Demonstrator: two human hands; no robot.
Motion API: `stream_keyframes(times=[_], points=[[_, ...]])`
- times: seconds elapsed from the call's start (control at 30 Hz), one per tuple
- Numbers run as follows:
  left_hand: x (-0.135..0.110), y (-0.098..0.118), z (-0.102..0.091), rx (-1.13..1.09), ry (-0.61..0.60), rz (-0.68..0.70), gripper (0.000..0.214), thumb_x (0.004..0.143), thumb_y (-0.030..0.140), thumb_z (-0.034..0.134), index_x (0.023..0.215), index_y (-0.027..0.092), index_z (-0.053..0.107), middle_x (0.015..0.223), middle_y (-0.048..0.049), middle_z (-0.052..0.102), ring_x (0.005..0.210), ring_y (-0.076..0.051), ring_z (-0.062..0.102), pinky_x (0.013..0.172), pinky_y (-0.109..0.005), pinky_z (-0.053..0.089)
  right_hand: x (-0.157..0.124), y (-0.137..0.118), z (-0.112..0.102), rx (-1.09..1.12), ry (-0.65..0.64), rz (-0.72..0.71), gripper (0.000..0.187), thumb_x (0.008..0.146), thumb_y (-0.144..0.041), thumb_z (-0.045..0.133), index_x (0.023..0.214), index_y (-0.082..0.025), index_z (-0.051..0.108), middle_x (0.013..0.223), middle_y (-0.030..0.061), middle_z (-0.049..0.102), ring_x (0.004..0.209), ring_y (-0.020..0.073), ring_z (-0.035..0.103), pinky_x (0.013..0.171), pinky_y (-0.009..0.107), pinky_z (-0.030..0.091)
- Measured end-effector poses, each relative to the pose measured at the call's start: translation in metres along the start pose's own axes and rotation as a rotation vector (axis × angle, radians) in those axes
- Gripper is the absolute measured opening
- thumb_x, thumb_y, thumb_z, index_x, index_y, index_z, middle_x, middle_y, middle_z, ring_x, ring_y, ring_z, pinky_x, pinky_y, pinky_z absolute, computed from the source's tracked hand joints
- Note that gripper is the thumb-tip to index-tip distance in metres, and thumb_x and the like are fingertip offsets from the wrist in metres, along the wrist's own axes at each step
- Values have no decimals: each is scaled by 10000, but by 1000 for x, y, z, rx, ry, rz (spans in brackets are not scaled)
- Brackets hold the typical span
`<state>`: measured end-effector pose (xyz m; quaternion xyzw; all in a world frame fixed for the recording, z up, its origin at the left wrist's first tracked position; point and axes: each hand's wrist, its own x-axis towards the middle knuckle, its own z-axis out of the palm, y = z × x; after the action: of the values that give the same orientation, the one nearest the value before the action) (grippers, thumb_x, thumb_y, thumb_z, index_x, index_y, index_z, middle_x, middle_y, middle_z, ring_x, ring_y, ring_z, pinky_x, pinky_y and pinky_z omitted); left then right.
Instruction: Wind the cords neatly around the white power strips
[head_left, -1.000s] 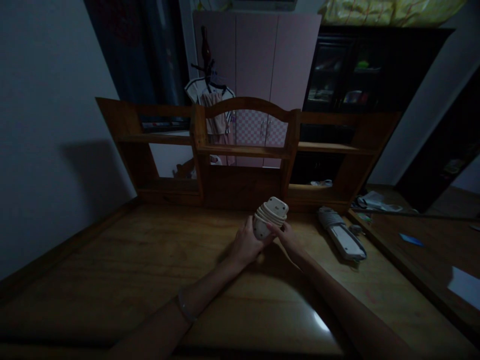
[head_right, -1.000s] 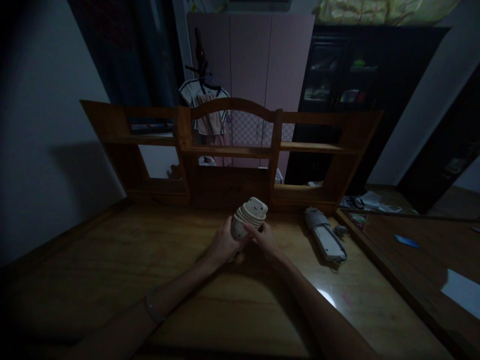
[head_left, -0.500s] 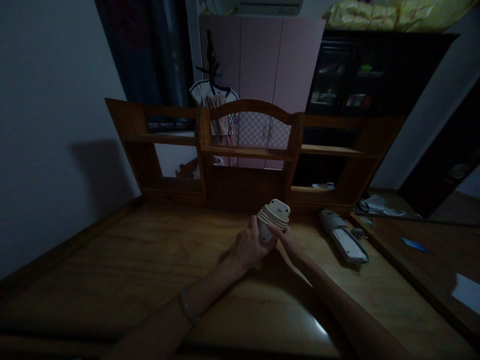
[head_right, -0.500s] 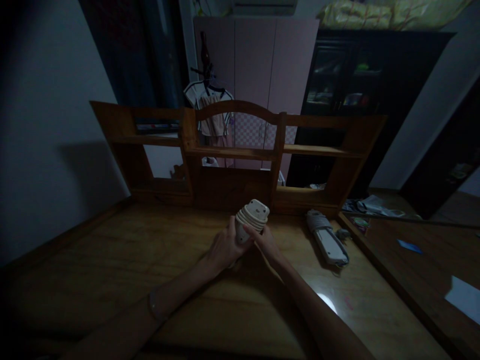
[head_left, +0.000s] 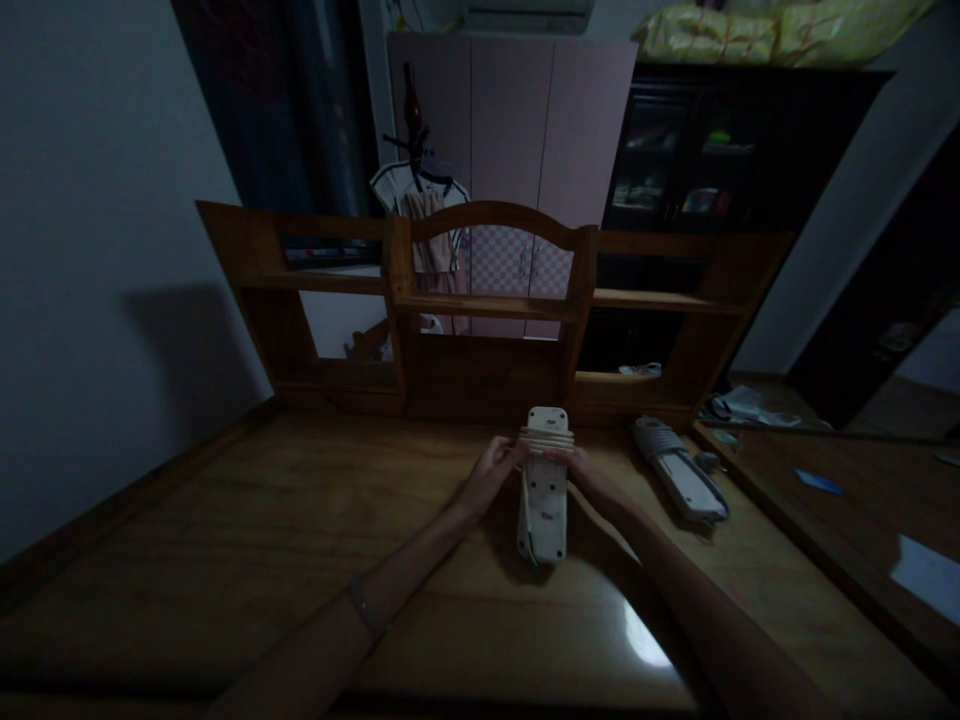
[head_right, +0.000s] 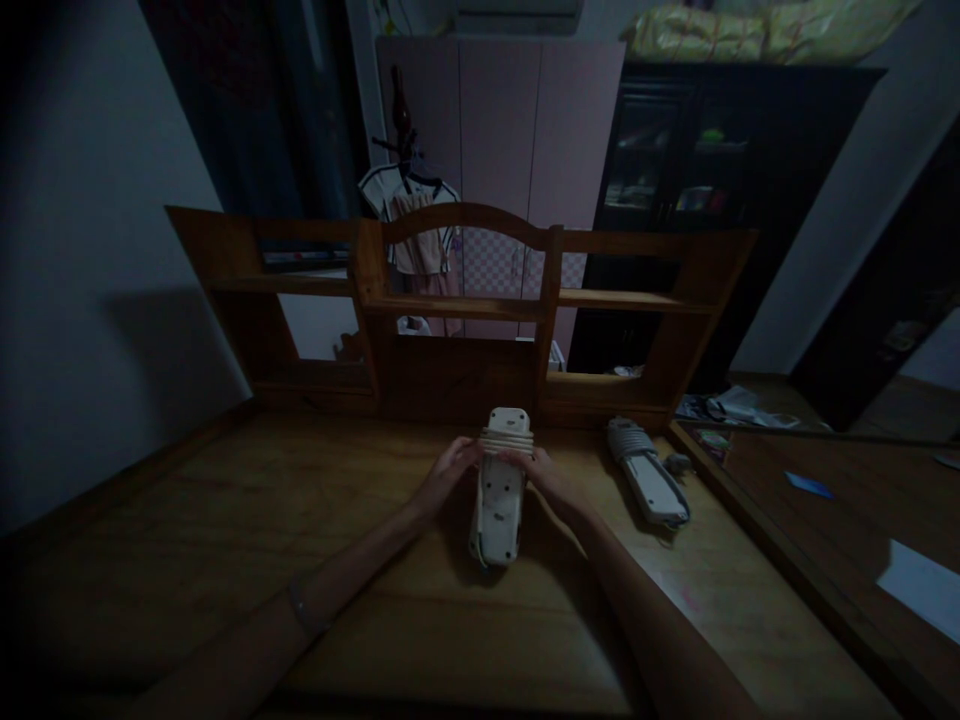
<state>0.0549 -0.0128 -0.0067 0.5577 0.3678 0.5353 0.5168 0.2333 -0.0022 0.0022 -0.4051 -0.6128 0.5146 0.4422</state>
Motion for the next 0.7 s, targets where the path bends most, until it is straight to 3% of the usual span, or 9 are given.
stream_keyframes(times=[0.17, 0.27, 0.43, 0.57, 0.7], points=[[9, -8, -10, -100, -151, -52, 526, 714, 501, 693, 1078, 129, 619, 1116, -111, 647, 1009, -229, 600, 872, -331, 458, -2, -3, 2, -53, -46, 21, 470, 778, -520, 582, 1113, -199, 660, 1089, 52, 672, 1011, 262, 582, 907, 417, 423], [9, -12, -12, -122, -160, -135, 574, 700, 531, 692, 1121, 150, 618, 1100, -114, 655, 955, -240, 628, 790, -348, 501, -2, -7, 7, -47, -78, 16, 464, 797, -523, 569, 1122, -203, 658, 1115, 55, 662, 1044, 259, 576, 932, 409, 416], [10, -18, -12, -162, -132, -285, 590, 709, 600, 642, 1118, 177, 609, 1030, -108, 665, 845, -222, 657, 659, -324, 538, 0, -14, 12, -73, 55, 39, 422, 753, -527, 614, 1020, -210, 694, 984, 48, 695, 970, 268, 601, 879, 395, 453], [13, -22, -14, -196, -157, -346, 626, 764, 666, 517, 1158, 180, 542, 820, -67, 663, 683, -178, 657, 638, -342, 551, 0, -22, -9, -161, 207, 45, 375, 723, -506, 639, 921, -196, 714, 861, 58, 698, 820, 250, 610, 751, 349, 479], [13, -28, -15, -163, -226, -370, 603, 767, 645, 529, 1155, 186, 490, 760, -50, 643, 590, -178, 651, 575, -355, 557, 0, -23, -45, -195, 265, 58, 407, 724, -511, 620, 869, -142, 708, 737, 64, 677, 657, 206, 589, 632, 320, 470]])
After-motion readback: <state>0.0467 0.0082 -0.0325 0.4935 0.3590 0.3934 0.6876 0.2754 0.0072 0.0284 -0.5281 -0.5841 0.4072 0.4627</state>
